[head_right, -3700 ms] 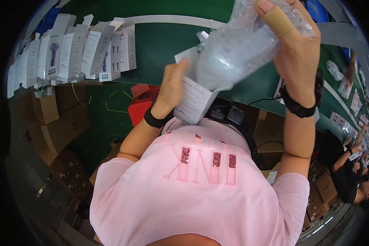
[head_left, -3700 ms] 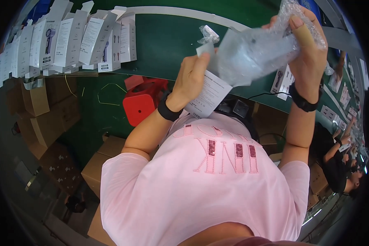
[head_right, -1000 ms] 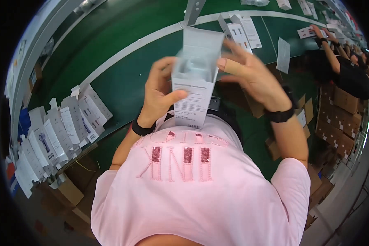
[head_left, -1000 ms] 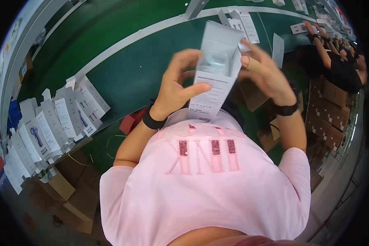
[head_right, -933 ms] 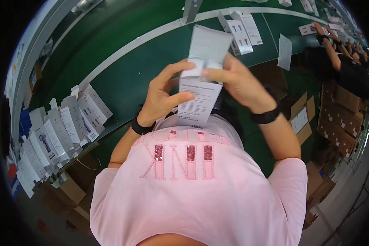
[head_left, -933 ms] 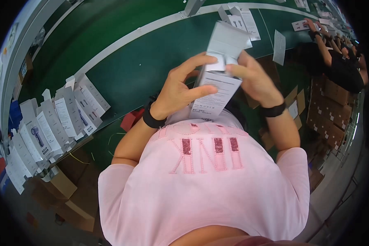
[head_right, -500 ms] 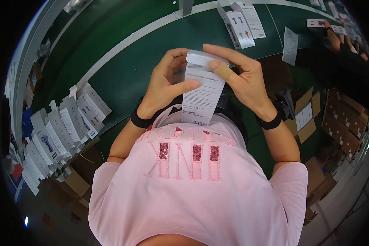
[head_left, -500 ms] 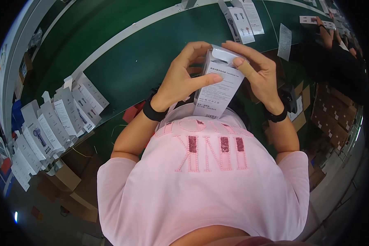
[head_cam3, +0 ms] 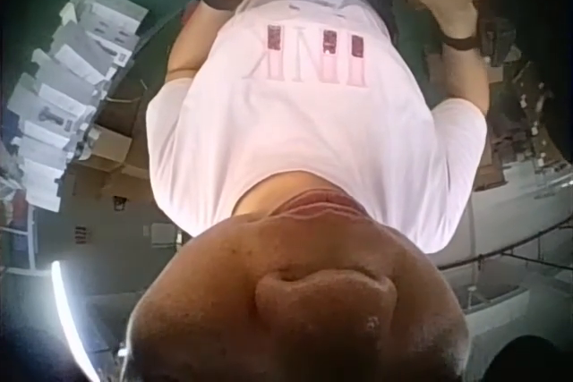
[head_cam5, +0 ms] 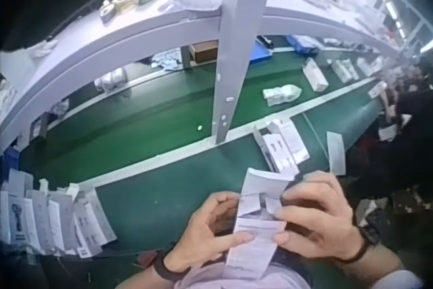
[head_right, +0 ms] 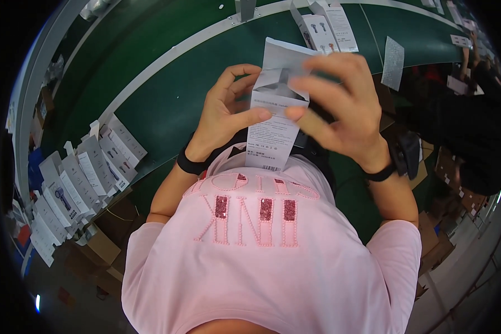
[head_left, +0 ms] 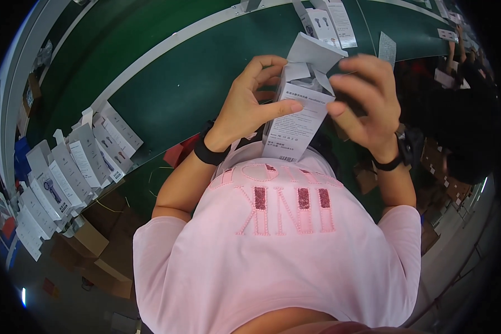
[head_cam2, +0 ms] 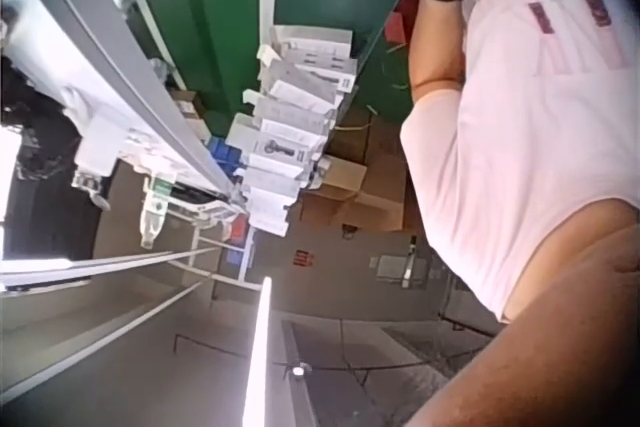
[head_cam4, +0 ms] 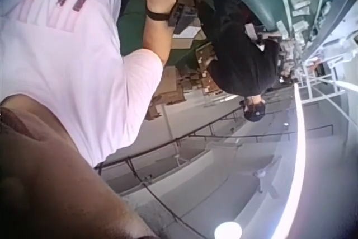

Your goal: Packaging products wrapped in bubble wrap into white cardboard boxes on a factory assembly line.

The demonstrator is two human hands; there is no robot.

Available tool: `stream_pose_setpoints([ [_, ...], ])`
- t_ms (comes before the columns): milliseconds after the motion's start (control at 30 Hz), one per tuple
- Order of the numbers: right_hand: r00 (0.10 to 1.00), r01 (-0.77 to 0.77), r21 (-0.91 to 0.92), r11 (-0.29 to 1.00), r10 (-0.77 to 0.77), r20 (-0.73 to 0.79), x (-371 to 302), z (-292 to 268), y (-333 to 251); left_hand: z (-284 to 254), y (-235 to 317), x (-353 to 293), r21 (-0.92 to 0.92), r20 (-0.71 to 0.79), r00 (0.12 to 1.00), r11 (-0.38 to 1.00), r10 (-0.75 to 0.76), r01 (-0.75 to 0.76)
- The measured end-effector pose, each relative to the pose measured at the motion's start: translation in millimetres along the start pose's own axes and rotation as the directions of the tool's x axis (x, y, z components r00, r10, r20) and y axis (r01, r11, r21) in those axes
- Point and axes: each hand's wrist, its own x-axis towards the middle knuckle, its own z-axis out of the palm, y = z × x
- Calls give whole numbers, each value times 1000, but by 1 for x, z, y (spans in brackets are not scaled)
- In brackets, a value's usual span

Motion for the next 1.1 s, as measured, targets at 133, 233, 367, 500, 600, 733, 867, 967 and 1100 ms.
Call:
stream_pose_setpoints([
  [133, 970, -10, -115, 993, 38, 242, 3, 4, -18, -1, -2, 0, 35, 2, 999, 998, 54, -54],
  [233, 875, -232, -98, 968, 252, 413, 15, 2, -20, -1, 2, -3, 104, 4, 997, 992, 73, -73],
  [367, 876, -194, 28, 981, 161, 456, 20, 12, -17, 1, 10, -5, 113, 66, 992, 987, 109, -116],
  [500, 859, -468, 288, 836, 354, 369, 17, 1, -22, -12, 8, -13, 116, 30, 991, 984, 131, -133],
  [600, 745, -614, 383, 690, 668, -10, 8, 11, -11, -16, 10, -18, 95, 57, 992, 989, 109, -114],
  [733, 609, -721, 608, 334, 723, 325, 3, 28, -6, -12, 9, -17, 146, 88, 988, 980, 125, -137],
  [867, 868, -490, 557, 671, 433, 242, -12, 36, -18, -10, 9, -20, 64, -55, 991, 991, 118, -115],
  [967, 900, -434, 489, 757, 342, 270, -14, 31, -18, -9, 8, -23, 34, -43, 995, 995, 92, -91],
  [1100, 886, -439, 381, 814, 320, 337, -8, 25, -20, -13, 3, -15, 48, 40, 997, 996, 72, -74],
])
